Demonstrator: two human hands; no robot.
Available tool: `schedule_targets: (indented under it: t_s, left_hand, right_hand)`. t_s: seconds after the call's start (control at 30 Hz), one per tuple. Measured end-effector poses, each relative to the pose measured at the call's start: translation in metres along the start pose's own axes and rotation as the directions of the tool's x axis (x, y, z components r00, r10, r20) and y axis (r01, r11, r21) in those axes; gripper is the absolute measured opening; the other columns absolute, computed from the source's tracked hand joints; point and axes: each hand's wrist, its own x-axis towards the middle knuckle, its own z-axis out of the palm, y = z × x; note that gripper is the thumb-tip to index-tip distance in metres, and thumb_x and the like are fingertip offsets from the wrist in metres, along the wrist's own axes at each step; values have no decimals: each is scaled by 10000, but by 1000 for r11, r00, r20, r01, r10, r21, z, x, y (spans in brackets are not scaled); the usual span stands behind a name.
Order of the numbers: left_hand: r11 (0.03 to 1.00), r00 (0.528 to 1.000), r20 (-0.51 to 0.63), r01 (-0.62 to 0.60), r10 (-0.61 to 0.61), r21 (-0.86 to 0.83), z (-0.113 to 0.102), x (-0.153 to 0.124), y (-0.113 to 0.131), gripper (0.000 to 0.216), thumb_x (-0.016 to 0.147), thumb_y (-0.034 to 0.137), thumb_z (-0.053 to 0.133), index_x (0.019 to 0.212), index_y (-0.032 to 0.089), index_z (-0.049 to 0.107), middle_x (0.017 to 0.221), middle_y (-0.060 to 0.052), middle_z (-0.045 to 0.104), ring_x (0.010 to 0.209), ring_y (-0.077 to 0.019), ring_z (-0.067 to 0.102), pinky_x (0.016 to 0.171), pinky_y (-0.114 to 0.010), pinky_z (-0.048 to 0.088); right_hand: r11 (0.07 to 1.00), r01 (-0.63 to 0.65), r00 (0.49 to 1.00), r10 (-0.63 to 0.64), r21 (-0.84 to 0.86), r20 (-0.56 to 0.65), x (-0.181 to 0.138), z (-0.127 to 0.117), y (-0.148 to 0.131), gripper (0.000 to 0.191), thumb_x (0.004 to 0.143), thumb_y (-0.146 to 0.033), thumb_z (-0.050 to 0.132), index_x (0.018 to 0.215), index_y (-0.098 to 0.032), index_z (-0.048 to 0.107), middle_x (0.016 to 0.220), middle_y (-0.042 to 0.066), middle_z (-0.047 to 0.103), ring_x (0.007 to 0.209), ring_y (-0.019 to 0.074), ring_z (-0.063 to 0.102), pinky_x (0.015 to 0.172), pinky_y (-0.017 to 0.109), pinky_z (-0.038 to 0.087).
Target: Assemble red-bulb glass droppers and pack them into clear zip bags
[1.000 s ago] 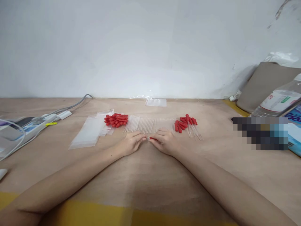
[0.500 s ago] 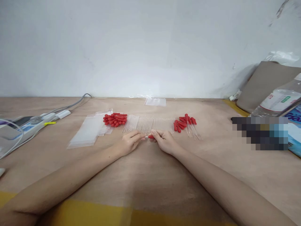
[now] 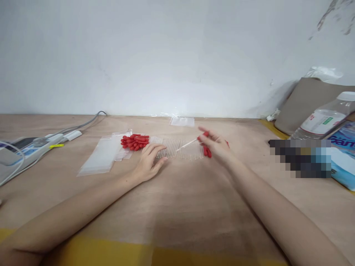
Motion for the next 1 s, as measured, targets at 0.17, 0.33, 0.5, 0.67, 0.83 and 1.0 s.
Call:
schedule_targets:
  t_s: [0.17, 0.33, 0.5, 0.67, 0.83, 1.0]
  left_hand:
    - [987, 992, 68, 99, -108, 124, 6, 16, -7, 235, 792, 352, 559, 955, 188, 600, 1044, -86, 546, 1024, -253, 448, 865, -429, 349]
    - [948, 952, 133, 246, -275, 203, 27, 45, -8, 241, 756, 406, 584, 853, 190, 627, 1085, -110, 512, 1066, -282, 407, 867, -450, 314]
    - [900, 894, 199, 345, -401, 265, 42, 66, 0, 277, 725, 448, 575, 824, 195, 632, 1131, -117, 476, 1099, -287, 362, 881, -434, 275]
    - [864, 854, 227, 389, -468, 319, 47, 71, 6, 276, 687, 438, 572, 778, 187, 640, 1107, -111, 486, 1069, -277, 364, 878, -404, 259]
    - [820, 846, 219, 356, -487, 447, 46, 74, 14, 299, 706, 381, 527, 807, 134, 660, 1045, -147, 510, 1016, -291, 376, 843, -405, 264]
    - [780, 829, 249, 308, -501, 545, 46, 81, 26, 340, 724, 349, 509, 865, 83, 669, 994, -189, 524, 976, -312, 381, 818, -436, 260]
  right_hand:
    - [966, -58, 939, -33, -252, -343, 31, -63, 0, 400, 684, -263, 600, 1066, -200, 500, 706, -5, 556, 608, 128, 544, 550, 266, 436]
    - [699, -116, 977, -47, -705, -207, 36, -89, 21, 268, 721, -325, 535, 927, -171, 607, 534, -17, 502, 488, 127, 473, 499, 271, 364]
    - [532, -108, 991, -12, -840, -135, 34, -87, 37, 402, 731, -395, 512, 1049, -167, 600, 570, 1, 541, 539, 152, 509, 517, 274, 369]
    - [538, -78, 987, -76, -839, -141, 33, -81, 32, 374, 720, -432, 520, 967, -163, 600, 626, 11, 562, 566, 144, 515, 519, 256, 371]
    - [501, 75, 995, 14, -862, 94, 27, -64, 15, 258, 676, -447, 565, 691, -195, 614, 634, 11, 581, 565, 130, 505, 503, 236, 351]
    - [348, 115, 984, 87, -931, 154, 21, -52, 8, 213, 675, -394, 563, 604, -200, 616, 698, 23, 619, 615, 145, 533, 537, 244, 346]
